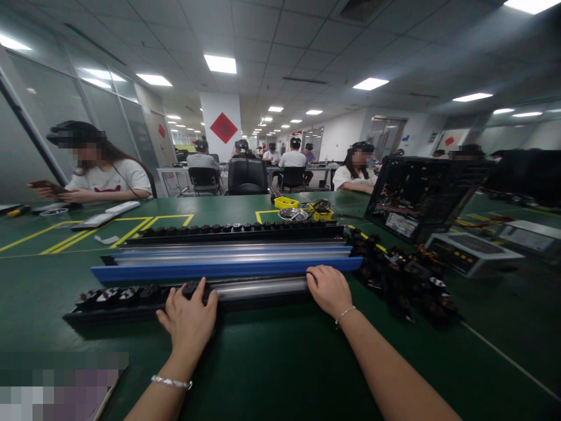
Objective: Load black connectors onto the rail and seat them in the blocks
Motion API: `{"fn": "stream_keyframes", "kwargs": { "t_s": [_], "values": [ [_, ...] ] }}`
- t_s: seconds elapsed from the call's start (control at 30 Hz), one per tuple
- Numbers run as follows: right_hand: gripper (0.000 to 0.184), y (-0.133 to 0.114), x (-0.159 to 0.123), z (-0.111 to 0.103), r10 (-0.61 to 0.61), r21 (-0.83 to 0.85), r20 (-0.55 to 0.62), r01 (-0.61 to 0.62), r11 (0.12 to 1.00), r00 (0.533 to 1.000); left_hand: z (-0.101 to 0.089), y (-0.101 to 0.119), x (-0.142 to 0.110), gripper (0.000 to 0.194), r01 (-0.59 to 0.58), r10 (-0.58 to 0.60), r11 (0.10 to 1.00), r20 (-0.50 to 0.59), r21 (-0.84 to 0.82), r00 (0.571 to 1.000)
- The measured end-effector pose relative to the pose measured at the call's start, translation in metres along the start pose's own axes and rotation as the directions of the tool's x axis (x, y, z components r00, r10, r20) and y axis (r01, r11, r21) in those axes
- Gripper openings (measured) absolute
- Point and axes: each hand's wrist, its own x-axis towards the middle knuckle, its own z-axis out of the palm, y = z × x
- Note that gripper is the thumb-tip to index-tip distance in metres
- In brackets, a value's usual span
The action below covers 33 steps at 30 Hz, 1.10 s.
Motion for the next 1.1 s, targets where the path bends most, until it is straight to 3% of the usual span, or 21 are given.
{"fn": "stream_keyframes", "kwargs": {
  "t_s": [1.1],
  "values": [
    [0.034,0.0010,0.0003,0.0011,-0.007,0.007,-0.001,0.007,1.000,1.000,-0.0024,0.0065,-0.0067,0.048,-0.129,0.130,0.989,-0.014,0.071,0.991]
  ]
}}
